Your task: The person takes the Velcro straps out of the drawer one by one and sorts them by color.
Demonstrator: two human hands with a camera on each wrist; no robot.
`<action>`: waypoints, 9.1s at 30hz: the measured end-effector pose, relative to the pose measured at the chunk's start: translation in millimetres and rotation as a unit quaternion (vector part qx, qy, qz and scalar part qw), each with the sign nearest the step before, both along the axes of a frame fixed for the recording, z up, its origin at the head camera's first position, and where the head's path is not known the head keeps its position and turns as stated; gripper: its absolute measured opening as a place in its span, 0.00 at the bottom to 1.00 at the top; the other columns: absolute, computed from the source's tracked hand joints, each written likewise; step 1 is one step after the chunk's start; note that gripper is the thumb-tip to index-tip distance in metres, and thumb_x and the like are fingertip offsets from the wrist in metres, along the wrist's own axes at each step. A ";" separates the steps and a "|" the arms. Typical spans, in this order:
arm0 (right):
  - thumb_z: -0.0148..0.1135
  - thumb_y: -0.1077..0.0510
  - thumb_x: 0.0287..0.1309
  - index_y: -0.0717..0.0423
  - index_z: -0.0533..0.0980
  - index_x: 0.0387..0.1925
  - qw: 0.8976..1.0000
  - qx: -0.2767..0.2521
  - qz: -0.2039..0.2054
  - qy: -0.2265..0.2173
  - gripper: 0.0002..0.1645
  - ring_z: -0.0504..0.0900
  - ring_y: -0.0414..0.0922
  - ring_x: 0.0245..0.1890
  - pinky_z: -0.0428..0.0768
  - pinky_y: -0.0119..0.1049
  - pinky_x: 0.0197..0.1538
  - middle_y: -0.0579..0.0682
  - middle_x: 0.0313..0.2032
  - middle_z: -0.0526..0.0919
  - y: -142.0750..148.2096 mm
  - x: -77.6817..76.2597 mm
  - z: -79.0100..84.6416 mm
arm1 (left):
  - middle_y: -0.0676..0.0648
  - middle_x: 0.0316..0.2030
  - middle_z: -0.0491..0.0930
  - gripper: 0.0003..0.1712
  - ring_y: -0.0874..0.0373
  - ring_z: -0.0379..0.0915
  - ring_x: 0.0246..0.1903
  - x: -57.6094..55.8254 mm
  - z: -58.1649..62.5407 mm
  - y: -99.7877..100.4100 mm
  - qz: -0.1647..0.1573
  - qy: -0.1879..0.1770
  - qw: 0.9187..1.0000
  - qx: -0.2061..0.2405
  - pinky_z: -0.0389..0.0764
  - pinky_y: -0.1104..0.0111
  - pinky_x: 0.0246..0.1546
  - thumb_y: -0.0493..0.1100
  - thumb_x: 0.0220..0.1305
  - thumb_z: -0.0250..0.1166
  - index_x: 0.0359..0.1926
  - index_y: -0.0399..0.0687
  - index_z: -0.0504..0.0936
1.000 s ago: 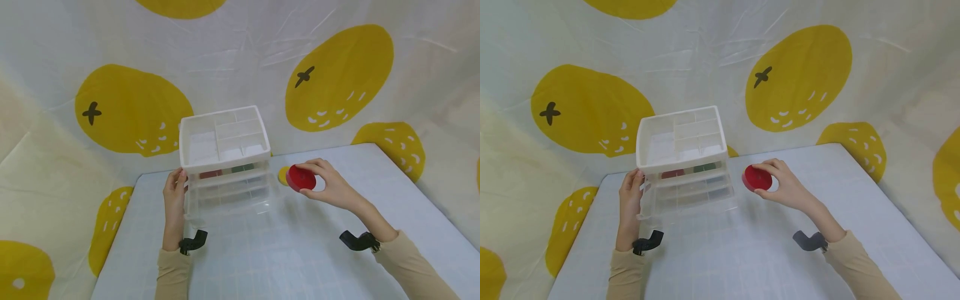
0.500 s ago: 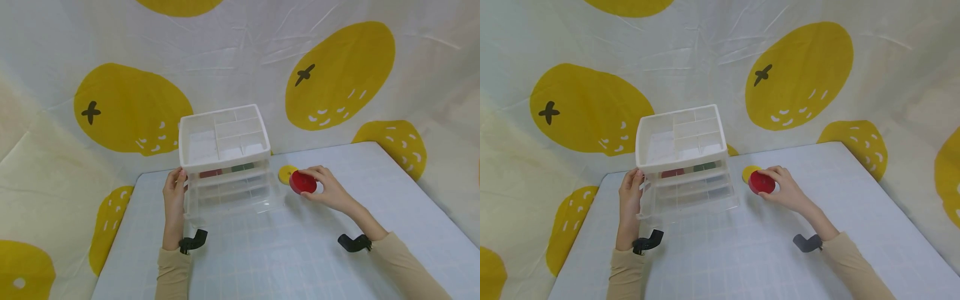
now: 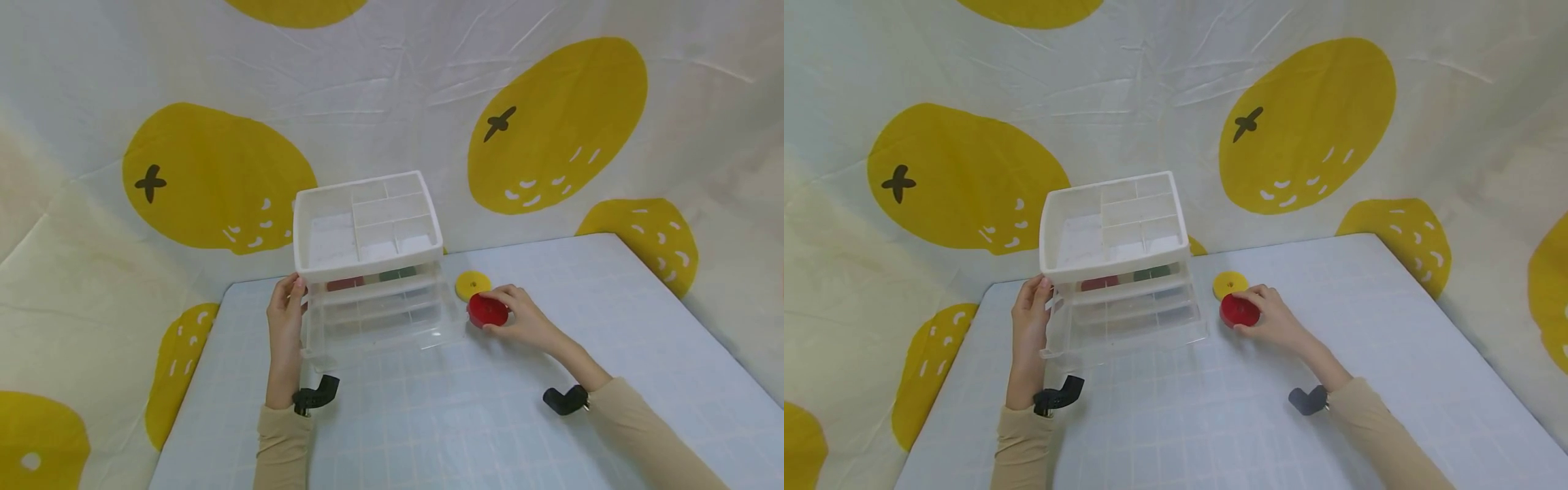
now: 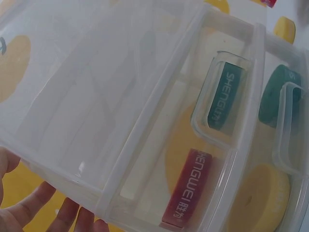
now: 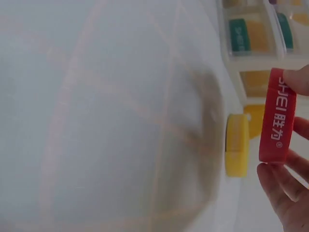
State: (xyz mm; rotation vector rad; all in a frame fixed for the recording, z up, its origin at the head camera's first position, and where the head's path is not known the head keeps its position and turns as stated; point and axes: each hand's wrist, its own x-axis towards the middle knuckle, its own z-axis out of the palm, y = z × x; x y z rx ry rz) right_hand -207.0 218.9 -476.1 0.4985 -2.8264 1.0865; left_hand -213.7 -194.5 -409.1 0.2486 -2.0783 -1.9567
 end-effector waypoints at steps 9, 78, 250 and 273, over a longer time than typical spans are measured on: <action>0.74 0.53 0.47 0.51 0.72 0.60 0.999 0.030 -0.002 -0.028 0.36 0.68 0.56 0.56 0.83 0.49 0.46 0.57 0.54 0.72 -5.8 -4.0 -12.5 | 0.57 0.49 0.73 0.28 0.56 0.67 0.53 -0.7 -0.6 -0.6 0.000 0.001 1.000 0.003 0.71 0.59 0.59 0.61 0.66 0.56 0.59 0.50 0.72; 0.66 0.60 0.56 0.54 0.75 0.55 0.999 0.037 0.034 0.001 0.24 0.72 0.54 0.54 0.80 0.51 0.53 0.56 0.54 0.77 -20.8 27.1 -3.4 | 0.55 0.50 0.73 0.28 0.52 0.66 0.56 -0.6 0.6 0.2 -0.002 -0.001 1.000 0.003 0.70 0.56 0.63 0.59 0.67 0.56 0.60 0.49 0.71; 0.31 0.49 0.76 0.67 0.67 0.63 0.821 -0.461 0.106 -0.319 0.31 0.81 0.50 0.55 0.76 0.42 0.62 0.62 0.58 0.77 -200.3 -2.6 62.5 | 0.58 0.46 0.74 0.26 0.60 0.68 0.48 -3.3 -0.7 -0.7 -0.002 -0.001 0.999 0.045 0.73 0.60 0.56 0.57 0.66 0.58 0.58 0.47 0.73; 0.30 0.49 0.76 0.67 0.65 0.64 0.794 -0.491 0.084 -0.347 0.31 0.76 0.56 0.61 0.74 0.42 0.64 0.67 0.63 0.70 -206.6 -13.5 67.8 | 0.58 0.46 0.74 0.24 0.60 0.68 0.48 -3.5 0.7 -0.1 -0.005 0.006 0.999 0.045 0.75 0.66 0.53 0.55 0.67 0.58 0.57 0.47 0.73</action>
